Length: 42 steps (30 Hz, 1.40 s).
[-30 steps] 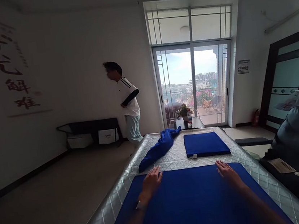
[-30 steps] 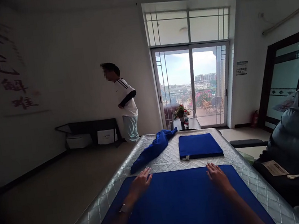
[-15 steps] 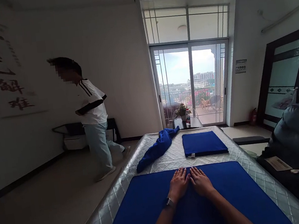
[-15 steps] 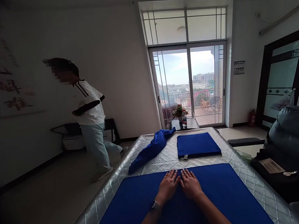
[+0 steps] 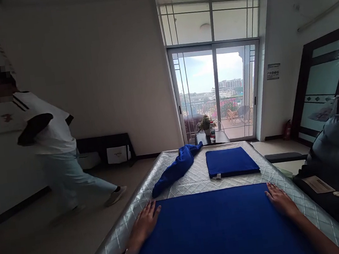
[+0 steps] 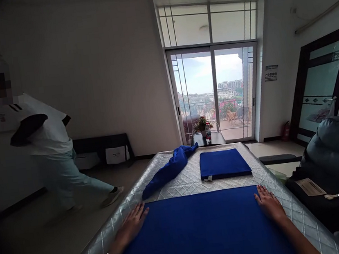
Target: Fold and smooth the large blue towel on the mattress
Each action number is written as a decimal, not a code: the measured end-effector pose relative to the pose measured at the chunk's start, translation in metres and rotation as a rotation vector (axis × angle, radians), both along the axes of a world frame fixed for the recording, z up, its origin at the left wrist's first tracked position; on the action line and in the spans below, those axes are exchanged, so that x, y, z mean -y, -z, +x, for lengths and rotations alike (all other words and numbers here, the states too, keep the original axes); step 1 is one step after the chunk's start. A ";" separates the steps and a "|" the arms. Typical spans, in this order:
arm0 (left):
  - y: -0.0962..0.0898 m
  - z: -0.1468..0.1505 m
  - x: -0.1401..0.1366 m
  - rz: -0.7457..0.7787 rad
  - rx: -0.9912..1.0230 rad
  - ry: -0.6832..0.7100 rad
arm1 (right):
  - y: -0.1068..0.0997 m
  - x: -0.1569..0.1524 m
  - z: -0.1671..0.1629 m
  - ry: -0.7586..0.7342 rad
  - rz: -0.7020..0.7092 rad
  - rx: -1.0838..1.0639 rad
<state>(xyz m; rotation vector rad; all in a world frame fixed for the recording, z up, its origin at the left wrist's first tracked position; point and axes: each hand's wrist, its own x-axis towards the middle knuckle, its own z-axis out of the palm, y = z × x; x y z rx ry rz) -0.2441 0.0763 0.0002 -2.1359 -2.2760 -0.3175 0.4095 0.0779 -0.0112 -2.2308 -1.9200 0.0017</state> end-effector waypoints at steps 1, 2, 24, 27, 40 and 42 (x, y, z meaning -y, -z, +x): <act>0.004 -0.011 -0.001 -0.002 0.009 -0.034 | 0.004 -0.001 0.006 0.023 -0.004 0.013; 0.009 -0.020 -0.003 -0.003 0.018 -0.057 | 0.006 -0.003 0.009 0.035 -0.011 0.027; -0.049 0.087 0.027 0.263 -0.021 0.183 | -0.021 0.001 0.014 0.112 0.057 -0.063; -0.068 0.179 0.060 0.214 0.034 0.529 | -0.023 0.002 0.009 0.130 0.057 -0.056; -0.007 0.515 0.125 0.318 -0.092 1.170 | -0.044 -0.010 0.015 0.095 0.028 -0.048; -0.001 0.536 0.121 0.310 -0.105 1.114 | -0.046 -0.014 0.019 0.097 0.024 -0.062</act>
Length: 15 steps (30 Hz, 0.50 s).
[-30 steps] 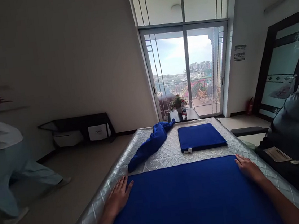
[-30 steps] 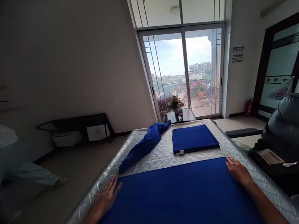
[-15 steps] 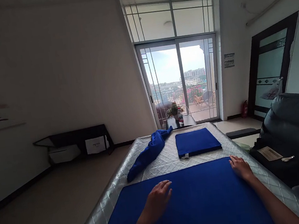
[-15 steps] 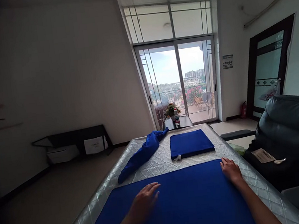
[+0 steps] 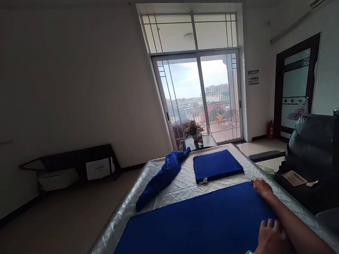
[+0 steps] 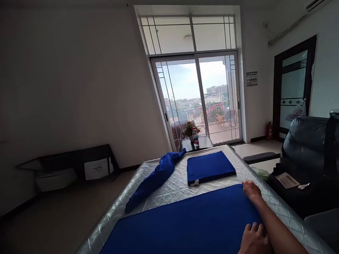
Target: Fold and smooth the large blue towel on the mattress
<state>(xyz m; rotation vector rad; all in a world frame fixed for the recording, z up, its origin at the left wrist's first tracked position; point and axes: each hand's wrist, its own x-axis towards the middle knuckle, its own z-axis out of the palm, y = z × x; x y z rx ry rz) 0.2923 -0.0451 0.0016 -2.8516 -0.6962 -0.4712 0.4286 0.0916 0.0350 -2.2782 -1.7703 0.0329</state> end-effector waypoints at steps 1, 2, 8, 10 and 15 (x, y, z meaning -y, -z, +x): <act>0.002 0.007 -0.002 -0.003 -0.006 -0.019 | -0.001 -0.002 0.001 0.004 -0.001 -0.006; 0.003 0.012 -0.003 -0.004 -0.010 -0.032 | -0.002 -0.003 0.002 0.008 -0.001 -0.011; 0.023 0.025 -0.006 -0.009 0.068 -0.053 | -0.010 -0.006 0.002 0.023 0.012 -0.023; 0.028 0.029 -0.005 -0.023 0.077 -0.052 | -0.012 -0.005 0.003 0.031 0.015 -0.024; 0.028 0.037 -0.001 -0.043 0.071 -0.071 | -0.015 -0.001 0.001 0.046 0.005 -0.021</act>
